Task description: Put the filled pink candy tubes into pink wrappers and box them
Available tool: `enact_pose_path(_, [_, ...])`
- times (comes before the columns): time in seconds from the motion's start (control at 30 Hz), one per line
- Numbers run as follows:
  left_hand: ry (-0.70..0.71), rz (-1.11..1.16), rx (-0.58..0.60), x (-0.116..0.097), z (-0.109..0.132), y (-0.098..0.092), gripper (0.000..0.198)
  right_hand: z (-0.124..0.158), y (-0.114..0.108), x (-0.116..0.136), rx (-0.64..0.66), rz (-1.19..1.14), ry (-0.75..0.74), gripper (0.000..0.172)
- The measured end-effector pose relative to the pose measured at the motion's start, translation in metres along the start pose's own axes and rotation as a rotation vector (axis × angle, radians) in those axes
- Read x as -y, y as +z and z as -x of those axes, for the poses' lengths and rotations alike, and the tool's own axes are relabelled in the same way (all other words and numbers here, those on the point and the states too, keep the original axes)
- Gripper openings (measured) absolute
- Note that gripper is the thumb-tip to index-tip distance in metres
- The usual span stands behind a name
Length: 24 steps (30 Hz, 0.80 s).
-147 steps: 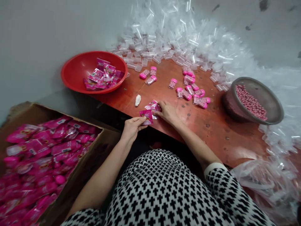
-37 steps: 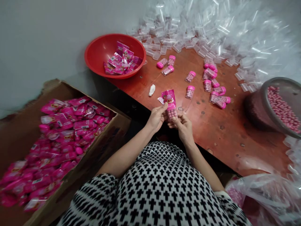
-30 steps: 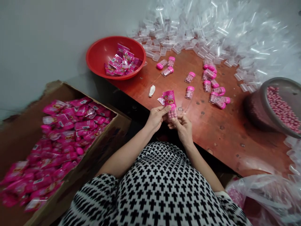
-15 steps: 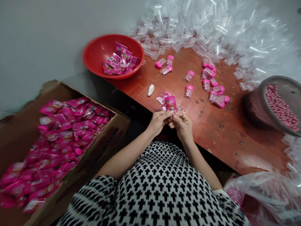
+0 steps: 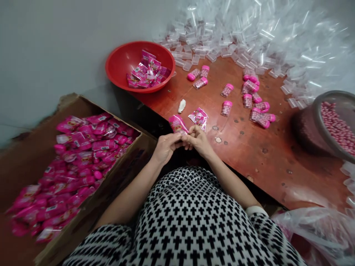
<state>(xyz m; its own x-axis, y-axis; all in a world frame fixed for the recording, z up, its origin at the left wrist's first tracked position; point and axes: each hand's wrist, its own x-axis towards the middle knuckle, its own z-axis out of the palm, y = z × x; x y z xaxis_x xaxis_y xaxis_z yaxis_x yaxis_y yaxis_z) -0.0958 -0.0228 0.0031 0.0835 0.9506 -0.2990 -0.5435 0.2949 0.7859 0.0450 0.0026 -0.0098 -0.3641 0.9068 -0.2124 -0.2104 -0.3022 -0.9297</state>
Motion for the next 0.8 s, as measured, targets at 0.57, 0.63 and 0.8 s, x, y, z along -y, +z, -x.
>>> enact_pose_path(0.57, [0.694,-1.364,0.023,0.043,-0.08,0.017,0.035,0.038,-0.046,0.009,-0.247,0.184,-0.024,0.037])
enact_pose_path(0.63, [0.744,-1.47,0.037,0.05,-0.087,0.017,0.028,0.042,-0.052,0.008,-0.261,0.183,-0.016,0.036])
enact_pose_path(0.8, [0.929,-1.433,-0.028,0.061,-0.09,0.006,0.021,0.036,-0.062,0.005,-0.31,0.212,-0.035,0.034])
